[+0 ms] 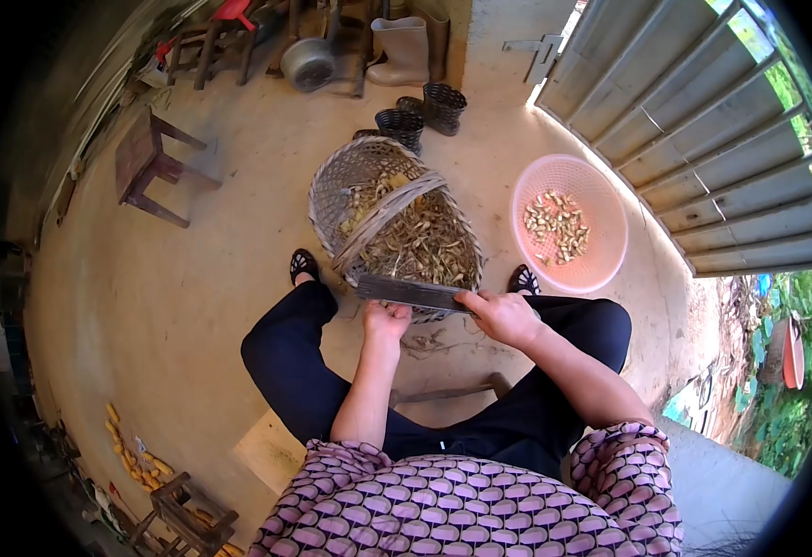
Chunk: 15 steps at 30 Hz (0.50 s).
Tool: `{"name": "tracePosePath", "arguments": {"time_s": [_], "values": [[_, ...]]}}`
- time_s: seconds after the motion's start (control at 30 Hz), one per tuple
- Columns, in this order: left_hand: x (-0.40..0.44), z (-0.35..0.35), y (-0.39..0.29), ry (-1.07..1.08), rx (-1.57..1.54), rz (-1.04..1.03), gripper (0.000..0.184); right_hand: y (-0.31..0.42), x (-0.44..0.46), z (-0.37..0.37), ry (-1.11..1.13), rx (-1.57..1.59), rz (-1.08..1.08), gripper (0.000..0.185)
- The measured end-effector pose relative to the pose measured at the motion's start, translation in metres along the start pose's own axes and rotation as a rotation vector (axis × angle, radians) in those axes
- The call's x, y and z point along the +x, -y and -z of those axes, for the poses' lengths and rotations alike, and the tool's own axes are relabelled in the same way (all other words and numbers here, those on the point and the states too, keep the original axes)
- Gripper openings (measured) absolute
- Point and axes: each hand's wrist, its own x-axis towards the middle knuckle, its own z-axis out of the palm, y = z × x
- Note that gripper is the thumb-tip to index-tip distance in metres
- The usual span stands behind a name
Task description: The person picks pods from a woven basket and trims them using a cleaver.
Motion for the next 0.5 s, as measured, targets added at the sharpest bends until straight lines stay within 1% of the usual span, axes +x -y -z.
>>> {"name": "tracePosePath", "arguments": {"time_s": [0.07,0.1,0.13,0.2,0.23,0.27,0.3,0.33,0.37,0.4,0.43,0.47,0.5], "values": [[-0.017,-0.006,-0.005,0.344,-0.082,-0.064,0.026,-0.022,0.002,-0.021,0.070,0.028,-0.188,0.024],[-0.016,0.000,-0.011,0.518,-0.085,-0.048,0.023,-0.034,-0.001,-0.029,0.067,0.012,-0.246,0.019],[-0.021,-0.003,-0.018,0.517,-0.075,-0.060,0.023,-0.038,-0.001,-0.026,0.148,0.038,-0.347,0.024],[-0.026,-0.013,-0.020,0.325,-0.081,-0.107,0.021,-0.034,-0.007,-0.020,0.058,0.177,-0.337,0.032],[-0.022,-0.009,-0.021,0.461,-0.077,-0.091,0.015,-0.031,-0.007,-0.017,0.022,0.222,-0.314,0.036],[-0.016,-0.004,-0.017,0.460,-0.085,-0.088,0.015,-0.026,-0.006,-0.017,-0.012,0.274,-0.299,0.040],[-0.009,0.000,-0.012,0.382,-0.098,-0.093,0.015,-0.023,-0.005,-0.018,-0.063,0.281,-0.283,0.040],[-0.008,0.000,-0.009,0.305,-0.106,-0.100,0.018,-0.019,0.000,-0.013,-0.063,0.287,-0.290,0.040],[0.001,0.009,-0.007,0.369,-0.164,-0.042,0.027,-0.013,0.005,-0.002,-0.048,0.332,-0.330,0.040],[0.010,0.018,-0.006,0.365,-0.158,-0.041,0.027,-0.011,0.007,0.004,-0.031,0.375,-0.368,0.039],[0.010,0.015,-0.004,0.299,-0.143,-0.048,0.027,-0.012,0.008,0.002,-0.106,0.406,-0.342,0.040],[0.010,0.012,-0.002,0.231,-0.127,-0.055,0.028,-0.013,0.008,0.003,-0.106,0.411,-0.343,0.040],[0.012,0.008,0.000,0.097,-0.086,-0.093,0.025,-0.014,0.007,0.005,-0.139,0.492,-0.372,0.041]]}}
